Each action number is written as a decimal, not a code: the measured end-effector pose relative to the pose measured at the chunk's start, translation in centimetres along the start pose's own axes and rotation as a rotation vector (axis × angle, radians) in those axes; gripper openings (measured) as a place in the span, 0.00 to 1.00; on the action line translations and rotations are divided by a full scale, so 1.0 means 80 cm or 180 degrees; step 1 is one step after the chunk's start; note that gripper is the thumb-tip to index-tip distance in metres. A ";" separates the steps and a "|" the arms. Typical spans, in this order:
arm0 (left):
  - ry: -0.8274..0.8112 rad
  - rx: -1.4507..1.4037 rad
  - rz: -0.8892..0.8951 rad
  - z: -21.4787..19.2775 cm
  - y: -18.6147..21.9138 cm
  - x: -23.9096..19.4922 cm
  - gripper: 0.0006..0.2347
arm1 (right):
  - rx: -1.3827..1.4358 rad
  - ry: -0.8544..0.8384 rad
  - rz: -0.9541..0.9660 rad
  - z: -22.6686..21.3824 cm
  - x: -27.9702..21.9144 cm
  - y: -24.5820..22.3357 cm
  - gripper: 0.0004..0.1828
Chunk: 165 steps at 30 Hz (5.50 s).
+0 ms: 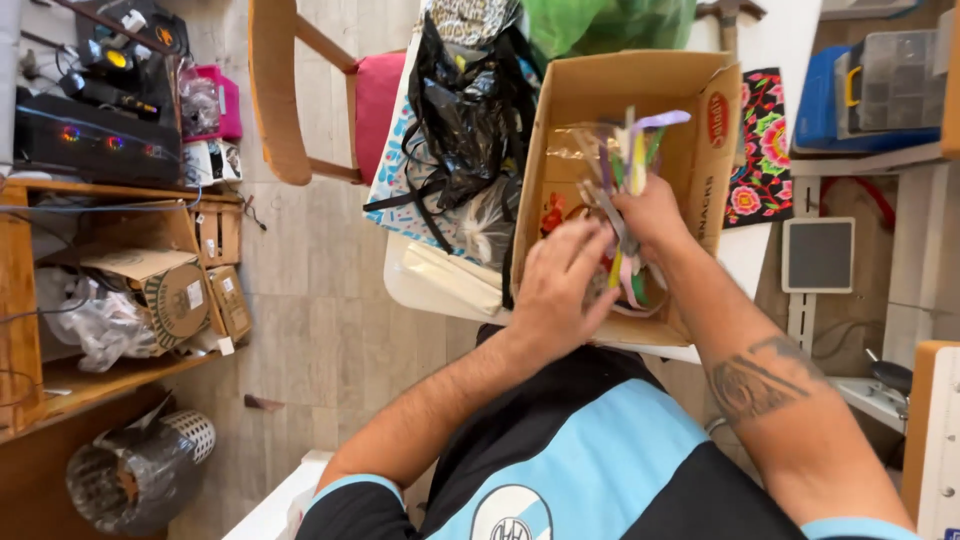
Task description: The person sorts through a cardboard box of craft supplies on a table. They pick up and examine a leopard-print fabric piece, a bundle of white sticks, and colorful plastic strips, placing them into a clear plastic bag. They also handle a black strap and a hammer before continuing to pack the strips.
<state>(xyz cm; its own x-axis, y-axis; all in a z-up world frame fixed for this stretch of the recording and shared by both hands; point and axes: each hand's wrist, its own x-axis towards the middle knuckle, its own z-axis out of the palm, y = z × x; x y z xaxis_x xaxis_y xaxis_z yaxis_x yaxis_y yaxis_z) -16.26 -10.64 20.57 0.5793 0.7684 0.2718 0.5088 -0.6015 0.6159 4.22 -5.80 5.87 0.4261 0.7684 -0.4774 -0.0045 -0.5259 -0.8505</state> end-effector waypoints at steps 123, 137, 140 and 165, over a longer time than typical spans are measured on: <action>0.0616 -0.2902 -0.1043 -0.051 0.025 0.015 0.35 | 0.1042 -0.0347 -0.1081 -0.034 -0.249 -0.148 0.13; 0.0363 -0.2277 -0.1115 -0.068 0.023 0.009 0.32 | 0.1233 -0.0176 -0.0856 -0.056 -0.219 -0.134 0.05; 0.0636 -0.1736 -0.1251 -0.083 0.015 0.012 0.32 | 0.1032 0.0205 -0.1154 -0.071 -0.212 -0.135 0.03; -0.0637 0.0166 0.1643 0.013 0.102 -0.017 0.28 | 0.2189 -0.0540 0.0068 -0.037 -0.116 -0.088 0.16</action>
<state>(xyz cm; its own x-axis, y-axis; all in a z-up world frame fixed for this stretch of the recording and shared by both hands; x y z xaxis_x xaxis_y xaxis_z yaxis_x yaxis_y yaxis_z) -12.25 -16.80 24.50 0.8688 0.3176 0.3798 0.1547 -0.9029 0.4010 3.01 -10.30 16.94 0.2730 0.8362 -0.4757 -0.6053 -0.2350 -0.7605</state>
